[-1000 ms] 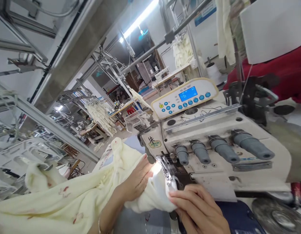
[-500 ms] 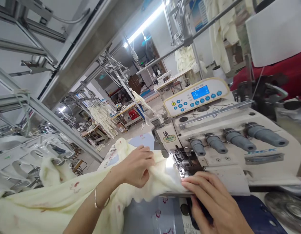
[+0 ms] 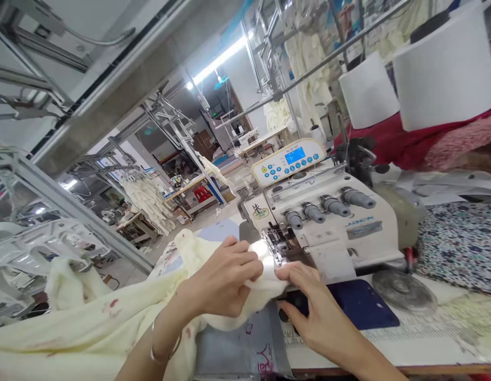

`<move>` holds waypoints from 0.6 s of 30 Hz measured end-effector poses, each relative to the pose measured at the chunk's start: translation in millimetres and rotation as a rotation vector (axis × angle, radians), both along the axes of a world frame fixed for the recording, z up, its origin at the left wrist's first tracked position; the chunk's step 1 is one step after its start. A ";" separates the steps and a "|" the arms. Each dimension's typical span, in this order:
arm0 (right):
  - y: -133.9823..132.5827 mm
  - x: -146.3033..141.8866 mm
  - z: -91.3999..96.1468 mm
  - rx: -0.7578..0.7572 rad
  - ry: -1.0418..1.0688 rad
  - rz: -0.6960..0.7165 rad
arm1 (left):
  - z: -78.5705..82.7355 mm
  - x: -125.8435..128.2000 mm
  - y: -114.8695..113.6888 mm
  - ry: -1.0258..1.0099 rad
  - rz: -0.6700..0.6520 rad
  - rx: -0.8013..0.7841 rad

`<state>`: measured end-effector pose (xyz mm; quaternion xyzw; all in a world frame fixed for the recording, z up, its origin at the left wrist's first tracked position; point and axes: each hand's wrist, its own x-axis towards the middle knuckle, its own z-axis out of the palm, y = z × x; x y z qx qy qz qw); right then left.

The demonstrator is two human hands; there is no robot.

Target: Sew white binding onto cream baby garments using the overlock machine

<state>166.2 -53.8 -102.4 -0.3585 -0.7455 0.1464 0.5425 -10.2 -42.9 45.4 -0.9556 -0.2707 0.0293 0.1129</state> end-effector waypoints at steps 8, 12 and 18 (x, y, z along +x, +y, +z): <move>-8.1 -0.7 0.3 -0.034 0.072 0.017 | 3.4 -1.5 3.7 -0.128 -0.069 -0.249; -23.0 -4.6 -16.0 0.069 0.112 -0.026 | -22.6 -2.6 12.6 -0.325 -0.167 -0.359; -13.3 -4.1 -24.9 0.272 -0.005 -0.097 | -47.2 -8.7 24.4 -0.272 -0.107 -0.246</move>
